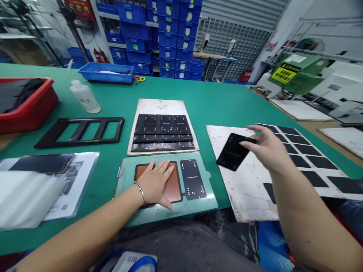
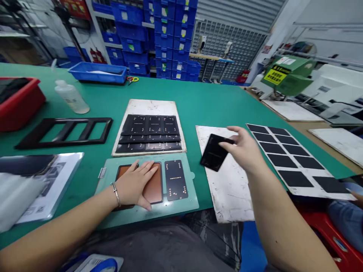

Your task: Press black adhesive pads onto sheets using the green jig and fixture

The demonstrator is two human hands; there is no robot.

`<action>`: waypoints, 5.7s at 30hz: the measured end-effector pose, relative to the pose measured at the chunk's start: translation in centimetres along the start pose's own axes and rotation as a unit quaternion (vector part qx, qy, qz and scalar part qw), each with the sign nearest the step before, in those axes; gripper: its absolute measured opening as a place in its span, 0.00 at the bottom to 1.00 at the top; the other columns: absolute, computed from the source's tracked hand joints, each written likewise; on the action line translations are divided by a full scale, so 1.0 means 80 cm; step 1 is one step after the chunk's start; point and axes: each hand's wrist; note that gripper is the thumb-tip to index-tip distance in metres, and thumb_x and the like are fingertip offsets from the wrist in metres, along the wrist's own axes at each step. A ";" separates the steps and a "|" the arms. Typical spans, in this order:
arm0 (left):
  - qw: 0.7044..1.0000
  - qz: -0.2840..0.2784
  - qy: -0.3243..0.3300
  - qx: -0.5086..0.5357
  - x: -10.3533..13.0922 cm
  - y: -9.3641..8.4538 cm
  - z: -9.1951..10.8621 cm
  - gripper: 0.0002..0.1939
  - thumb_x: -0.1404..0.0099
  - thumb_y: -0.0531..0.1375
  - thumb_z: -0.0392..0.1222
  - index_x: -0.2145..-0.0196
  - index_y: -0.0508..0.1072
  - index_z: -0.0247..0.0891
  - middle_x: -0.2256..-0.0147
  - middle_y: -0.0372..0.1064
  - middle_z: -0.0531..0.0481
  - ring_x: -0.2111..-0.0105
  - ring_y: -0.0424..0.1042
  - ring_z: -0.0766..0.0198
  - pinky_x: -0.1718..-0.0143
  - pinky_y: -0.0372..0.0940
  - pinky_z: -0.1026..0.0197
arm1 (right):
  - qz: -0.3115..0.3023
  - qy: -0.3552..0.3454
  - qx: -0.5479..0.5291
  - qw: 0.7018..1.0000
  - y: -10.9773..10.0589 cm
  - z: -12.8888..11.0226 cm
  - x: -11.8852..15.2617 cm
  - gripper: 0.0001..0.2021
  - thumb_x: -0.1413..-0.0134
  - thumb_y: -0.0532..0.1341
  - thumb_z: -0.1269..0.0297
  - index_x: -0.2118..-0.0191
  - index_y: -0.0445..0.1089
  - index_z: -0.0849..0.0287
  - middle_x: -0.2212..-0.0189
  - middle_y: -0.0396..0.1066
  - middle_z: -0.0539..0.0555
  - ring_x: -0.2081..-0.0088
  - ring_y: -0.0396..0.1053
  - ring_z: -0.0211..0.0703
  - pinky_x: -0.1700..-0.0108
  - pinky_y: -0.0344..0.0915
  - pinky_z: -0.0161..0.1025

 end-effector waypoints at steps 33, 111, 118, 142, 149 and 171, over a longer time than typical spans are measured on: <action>0.997 0.010 -0.071 -0.004 0.032 0.011 -0.023 0.66 0.61 0.56 0.75 0.38 0.43 0.23 0.36 0.35 0.29 0.37 0.34 0.41 0.41 0.26 0.42 | -0.301 -0.135 0.033 0.944 0.234 -0.064 0.053 0.15 0.52 0.62 0.60 0.55 0.71 0.51 0.55 0.68 0.55 0.50 0.62 0.49 0.47 0.55 0.50; 0.986 0.098 -0.133 0.023 0.094 0.033 -0.030 0.61 0.59 0.59 0.71 0.38 0.48 0.28 0.37 0.42 0.31 0.37 0.39 0.43 0.39 0.31 0.41 | -0.250 0.015 -0.271 0.929 0.144 -0.115 0.024 0.27 0.60 0.67 0.64 0.51 0.62 0.54 0.76 0.65 0.45 0.71 0.67 0.38 0.65 0.63 0.39; 0.970 0.114 -0.208 0.049 0.144 0.059 -0.027 0.57 0.55 0.57 0.72 0.38 0.49 0.29 0.38 0.44 0.31 0.38 0.43 0.43 0.40 0.35 0.38 | -0.419 -0.009 -0.230 0.878 0.256 -0.162 0.043 0.21 0.58 0.64 0.67 0.54 0.64 0.53 0.77 0.62 0.43 0.77 0.60 0.33 0.72 0.57 0.35; 0.968 0.146 -0.197 0.054 0.142 0.075 -0.030 0.60 0.57 0.56 0.75 0.39 0.49 0.25 0.38 0.44 0.32 0.37 0.42 0.48 0.39 0.25 0.40 | -0.385 -0.098 -0.068 0.915 0.312 -0.139 0.065 0.12 0.54 0.62 0.63 0.60 0.73 0.52 0.59 0.69 0.53 0.55 0.65 0.45 0.51 0.59 0.47; 0.975 0.092 -0.195 0.054 0.142 0.056 -0.023 0.51 0.57 0.64 0.67 0.39 0.52 0.48 0.37 0.44 0.39 0.37 0.42 0.44 0.42 0.38 0.34 | -0.339 -0.250 0.151 0.894 0.307 -0.129 0.084 0.20 0.47 0.56 0.58 0.47 0.66 0.46 0.49 0.62 0.56 0.45 0.55 0.54 0.44 0.47 0.58; 0.995 0.098 0.012 -0.014 0.103 0.080 0.019 0.52 0.47 0.53 0.70 0.36 0.43 0.31 0.36 0.38 0.39 0.36 0.33 0.52 0.37 0.34 0.47 | -0.295 -0.183 0.353 0.869 0.194 -0.018 0.137 0.34 0.43 0.41 0.42 0.36 0.46 0.56 0.35 0.39 0.56 0.35 0.37 0.49 0.37 0.39 0.55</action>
Point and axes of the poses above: each hand's wrist, its own x-axis away from the middle knuckle, its own y-axis out of the palm, z = x × y
